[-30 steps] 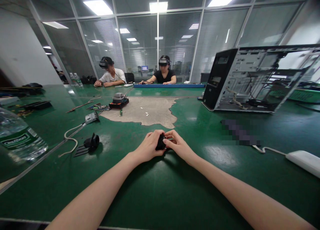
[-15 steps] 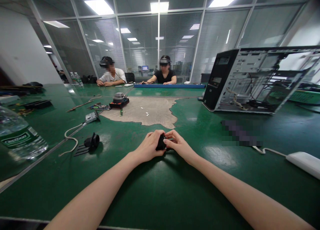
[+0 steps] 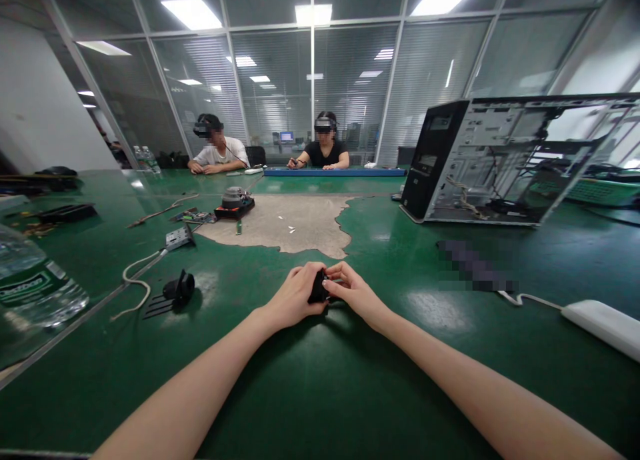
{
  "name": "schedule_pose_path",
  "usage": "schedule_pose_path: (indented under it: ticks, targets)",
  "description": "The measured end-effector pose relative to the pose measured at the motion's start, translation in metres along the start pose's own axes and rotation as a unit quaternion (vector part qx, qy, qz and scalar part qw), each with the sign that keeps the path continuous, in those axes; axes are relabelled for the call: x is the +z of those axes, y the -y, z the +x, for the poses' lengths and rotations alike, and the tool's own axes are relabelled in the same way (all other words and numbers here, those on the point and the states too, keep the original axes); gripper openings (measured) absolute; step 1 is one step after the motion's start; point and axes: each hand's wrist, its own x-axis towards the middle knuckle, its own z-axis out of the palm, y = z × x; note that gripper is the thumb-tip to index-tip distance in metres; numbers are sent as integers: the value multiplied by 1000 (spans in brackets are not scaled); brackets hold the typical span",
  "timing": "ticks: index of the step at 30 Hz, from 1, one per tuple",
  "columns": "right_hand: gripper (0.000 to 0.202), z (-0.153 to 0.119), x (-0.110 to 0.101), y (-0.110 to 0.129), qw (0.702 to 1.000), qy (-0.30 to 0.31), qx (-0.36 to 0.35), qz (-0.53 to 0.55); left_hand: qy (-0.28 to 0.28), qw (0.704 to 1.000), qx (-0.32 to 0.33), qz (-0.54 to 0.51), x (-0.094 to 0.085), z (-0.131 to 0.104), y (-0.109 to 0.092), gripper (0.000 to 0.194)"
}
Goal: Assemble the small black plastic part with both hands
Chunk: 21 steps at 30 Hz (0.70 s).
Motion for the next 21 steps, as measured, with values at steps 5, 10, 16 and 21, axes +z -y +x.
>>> schedule_pose_path:
  ticks: [5, 10, 16, 21]
  targets:
    - [28, 1, -1, 0, 1000, -5, 19, -12, 1, 1000, -1, -7, 0, 0, -1, 53]
    - [28, -4, 0, 8, 1000, 22, 4, 15, 1, 1000, 0, -14, -1, 0, -1, 54]
    - [27, -1, 1, 2, 1000, -2, 16, 5, 2, 1000, 0, -14, -1, 0, -1, 53]
    - [27, 0, -1, 2, 1000, 10, 26, 6, 1, 1000, 0, -14, -1, -1, 0, 54]
